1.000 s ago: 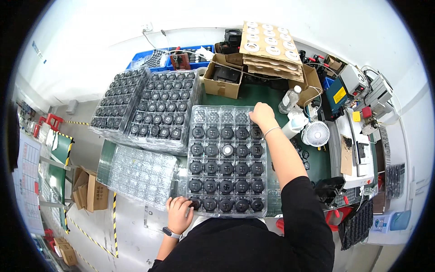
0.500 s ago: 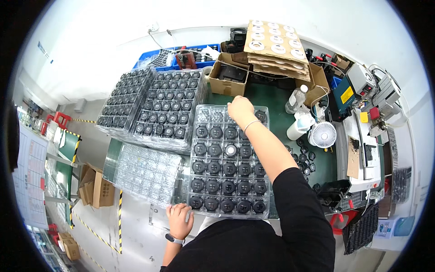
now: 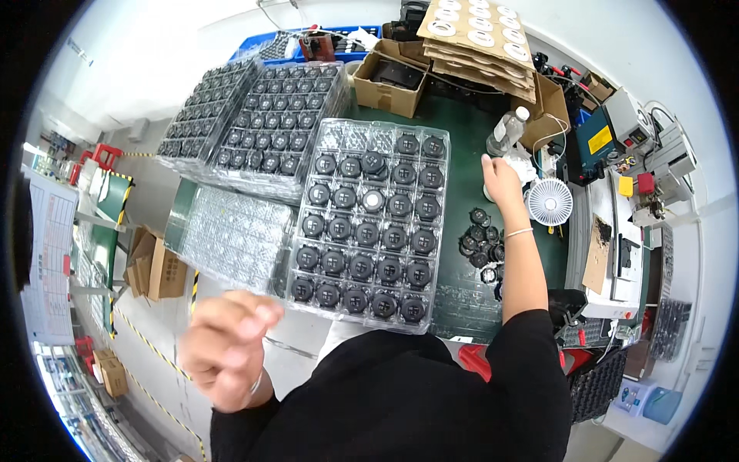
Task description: The person sorts black circular electronic components by hand, placing them into plastic grid trays.
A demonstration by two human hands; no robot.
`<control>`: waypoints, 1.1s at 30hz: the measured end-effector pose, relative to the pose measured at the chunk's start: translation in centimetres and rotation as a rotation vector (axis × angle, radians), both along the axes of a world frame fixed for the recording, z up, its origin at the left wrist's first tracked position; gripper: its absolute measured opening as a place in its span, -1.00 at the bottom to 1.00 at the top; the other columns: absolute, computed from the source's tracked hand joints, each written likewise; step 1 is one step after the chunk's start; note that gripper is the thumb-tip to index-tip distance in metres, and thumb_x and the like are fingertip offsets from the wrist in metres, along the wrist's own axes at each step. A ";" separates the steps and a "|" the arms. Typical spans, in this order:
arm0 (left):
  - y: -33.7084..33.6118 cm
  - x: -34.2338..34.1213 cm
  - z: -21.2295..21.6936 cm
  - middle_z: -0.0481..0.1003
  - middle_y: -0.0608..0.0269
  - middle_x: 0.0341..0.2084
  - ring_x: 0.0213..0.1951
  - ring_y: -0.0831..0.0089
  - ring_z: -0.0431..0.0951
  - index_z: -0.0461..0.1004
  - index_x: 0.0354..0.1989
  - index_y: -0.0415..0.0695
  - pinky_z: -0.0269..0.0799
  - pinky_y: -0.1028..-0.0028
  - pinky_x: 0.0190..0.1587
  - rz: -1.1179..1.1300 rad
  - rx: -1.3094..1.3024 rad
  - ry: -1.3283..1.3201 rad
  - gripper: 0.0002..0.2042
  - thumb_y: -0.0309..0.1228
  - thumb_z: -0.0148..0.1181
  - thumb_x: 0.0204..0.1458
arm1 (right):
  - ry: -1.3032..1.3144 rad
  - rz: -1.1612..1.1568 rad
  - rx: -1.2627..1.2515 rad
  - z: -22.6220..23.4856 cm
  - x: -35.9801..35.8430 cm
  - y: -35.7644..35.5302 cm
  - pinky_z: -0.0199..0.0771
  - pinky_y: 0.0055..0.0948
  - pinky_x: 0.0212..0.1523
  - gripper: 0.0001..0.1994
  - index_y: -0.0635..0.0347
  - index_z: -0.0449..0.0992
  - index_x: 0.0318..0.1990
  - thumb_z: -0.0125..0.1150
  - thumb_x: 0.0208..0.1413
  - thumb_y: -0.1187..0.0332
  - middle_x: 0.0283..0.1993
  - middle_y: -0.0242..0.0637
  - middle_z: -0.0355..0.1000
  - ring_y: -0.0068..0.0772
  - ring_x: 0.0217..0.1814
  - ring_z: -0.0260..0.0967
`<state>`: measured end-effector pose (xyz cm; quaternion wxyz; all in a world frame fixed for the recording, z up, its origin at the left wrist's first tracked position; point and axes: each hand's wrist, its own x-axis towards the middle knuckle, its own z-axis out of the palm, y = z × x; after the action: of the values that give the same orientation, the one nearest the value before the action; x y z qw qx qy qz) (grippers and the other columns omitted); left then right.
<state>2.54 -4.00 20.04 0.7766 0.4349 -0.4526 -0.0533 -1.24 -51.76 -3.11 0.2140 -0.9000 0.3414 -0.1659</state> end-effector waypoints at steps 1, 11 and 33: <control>-1.0 -0.3 0.7 0.54 -0.17 -0.12 -0.05 -0.03 0.58 0.54 -0.22 -0.27 0.55 0.16 -0.01 0.015 0.009 0.011 -0.81 -0.41 0.28 0.07 | 0.015 0.000 -0.005 -1.7 -1.7 -0.9 0.47 -0.25 -0.42 -0.48 0.35 0.56 -0.23 -0.02 0.32 -0.03 -0.51 -0.05 0.51 -0.22 -0.56 0.50; -0.9 -8.4 7.7 0.41 0.09 -0.24 -0.21 0.20 0.44 0.47 -0.32 -0.16 0.44 0.31 -0.20 -0.354 -0.151 0.276 -0.94 -0.45 0.15 0.13 | -0.168 0.495 -0.005 4.2 6.0 14.1 0.47 -0.13 -0.01 -0.67 0.29 0.58 -0.16 0.29 0.11 0.17 -0.20 -0.02 0.51 0.05 -0.09 0.47; 1.9 -8.2 5.3 0.46 -0.01 -0.04 -0.07 0.03 0.51 0.42 0.12 -0.12 0.44 0.16 -0.03 0.108 -0.098 0.363 -0.59 -0.10 0.07 0.25 | 0.153 1.033 -0.310 1.2 19.0 10.1 0.17 -0.12 0.39 -0.55 0.17 0.54 0.00 0.10 -0.14 0.61 0.23 -0.08 0.39 -0.01 0.41 0.19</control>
<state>-5.69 -2.13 25.36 0.8675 0.4034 -0.2831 -0.0674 17.73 -41.64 -1.93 0.1070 -0.9812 -0.1590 -0.0219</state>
